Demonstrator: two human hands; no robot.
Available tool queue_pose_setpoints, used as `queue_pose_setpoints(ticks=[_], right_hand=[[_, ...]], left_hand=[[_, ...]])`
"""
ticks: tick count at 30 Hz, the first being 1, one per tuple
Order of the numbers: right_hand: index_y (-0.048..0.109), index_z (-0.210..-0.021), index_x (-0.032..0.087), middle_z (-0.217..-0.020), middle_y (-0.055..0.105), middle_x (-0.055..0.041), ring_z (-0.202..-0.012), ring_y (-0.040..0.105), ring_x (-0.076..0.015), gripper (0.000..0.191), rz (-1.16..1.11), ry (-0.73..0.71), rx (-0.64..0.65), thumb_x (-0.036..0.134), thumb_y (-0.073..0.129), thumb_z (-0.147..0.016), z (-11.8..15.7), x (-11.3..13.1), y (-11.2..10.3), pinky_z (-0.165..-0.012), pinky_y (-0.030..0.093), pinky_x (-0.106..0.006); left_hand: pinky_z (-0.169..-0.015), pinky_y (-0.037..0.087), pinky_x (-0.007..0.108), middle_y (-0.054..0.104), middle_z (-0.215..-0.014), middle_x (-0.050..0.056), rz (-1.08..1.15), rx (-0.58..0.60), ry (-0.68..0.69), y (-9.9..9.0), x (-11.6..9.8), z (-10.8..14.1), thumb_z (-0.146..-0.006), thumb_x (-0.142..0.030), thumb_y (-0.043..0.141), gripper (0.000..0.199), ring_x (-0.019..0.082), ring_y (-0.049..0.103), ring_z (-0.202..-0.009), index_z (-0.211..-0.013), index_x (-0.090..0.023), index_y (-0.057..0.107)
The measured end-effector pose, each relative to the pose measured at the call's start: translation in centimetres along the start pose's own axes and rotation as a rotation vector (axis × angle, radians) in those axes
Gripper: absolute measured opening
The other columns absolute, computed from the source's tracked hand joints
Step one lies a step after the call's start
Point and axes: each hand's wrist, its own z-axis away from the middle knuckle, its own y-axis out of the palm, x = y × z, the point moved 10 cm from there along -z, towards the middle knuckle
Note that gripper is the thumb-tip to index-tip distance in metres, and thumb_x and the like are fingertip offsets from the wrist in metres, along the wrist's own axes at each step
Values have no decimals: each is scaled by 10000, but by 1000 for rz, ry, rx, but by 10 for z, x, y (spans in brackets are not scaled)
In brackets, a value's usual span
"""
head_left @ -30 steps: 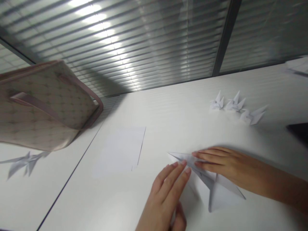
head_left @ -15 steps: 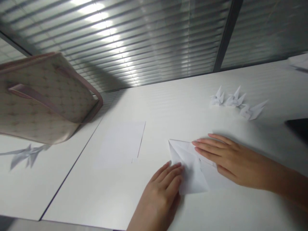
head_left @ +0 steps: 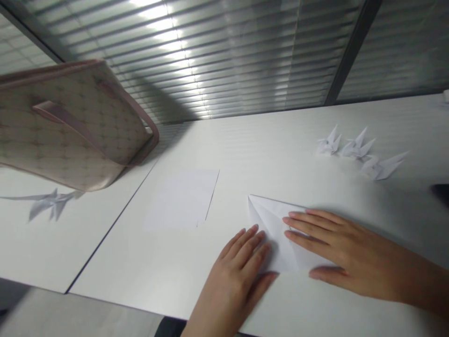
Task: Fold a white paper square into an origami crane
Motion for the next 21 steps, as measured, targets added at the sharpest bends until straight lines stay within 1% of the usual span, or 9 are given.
queue_pose_setpoints(ticks=[4,6,8,10,12,14,16,19,21], right_hand=[[470,-1398,251,-1546,336,-18,-1401,332,-248,591,-29,-31,-31,443,622,-860,-4,-5,-14,-1117,347,-443],[482,-1388,224,-1523,384,-33,-1383,364,-242,538,-18,-30,-73,402,586,-892,-6,-8,-21,-1130,331,-439],[460,-1403,201,-1456,484,-51,-1325,448,-229,508,-28,31,-138,321,548,-917,-6,-18,-25,-1117,357,-427],[444,-1409,189,-1378,565,-66,-1246,530,-217,490,-81,142,-194,287,511,-933,-4,-33,-26,-1062,429,-392],[459,-1392,174,-1354,577,-89,-1206,563,-216,468,-120,258,-218,303,494,-944,-2,-47,-23,-997,486,-351],[491,-1360,147,-1394,534,-117,-1252,522,-239,448,-68,292,-241,311,499,-943,-1,-50,-24,-1015,464,-367],[510,-1346,161,-1433,504,-94,-1318,449,-242,404,45,176,-241,234,471,-951,-7,-37,-26,-1101,353,-412],[512,-1348,207,-1401,550,-7,-1314,453,-166,427,134,-64,-191,107,365,-960,-14,-11,-21,-1177,160,-405],[508,-1351,199,-1378,573,8,-1286,481,-137,403,115,-124,-148,161,359,-979,-16,-7,-18,-1183,112,-381]], left_hand=[[-1045,474,483,600,-1318,114,6,10,13,0,1,1,-933,-255,573,347,272,467,-1319,-1265,-153,565],[-1051,468,485,597,-1324,112,9,14,25,-1,0,0,-936,-253,567,344,271,461,-1324,-1264,-150,568],[-1052,467,487,601,-1321,108,12,4,50,-2,-1,0,-947,-241,548,304,267,471,-1316,-1234,-148,589],[-1051,469,487,623,-1291,108,12,-32,83,-5,-3,0,-964,-212,517,250,258,508,-1286,-1182,-138,615],[-1043,481,476,657,-1239,109,8,-80,105,-9,-6,1,-985,-174,468,234,239,560,-1234,-1153,-125,623],[-1028,497,458,678,-1199,107,-11,-107,121,-11,-8,3,-1007,-143,396,272,225,589,-1195,-1170,-109,612],[-1012,512,447,685,-1182,104,-40,-108,139,-12,-12,3,-1022,-142,334,315,226,600,-1178,-1173,-100,608],[-993,522,455,683,-1184,102,-91,-89,155,-12,-15,3,-1032,-155,284,357,240,612,-1158,-1159,-101,613],[-975,534,455,685,-1181,101,-121,-67,157,-11,-15,3,-1031,-152,285,358,244,624,-1138,-1172,-100,610]])
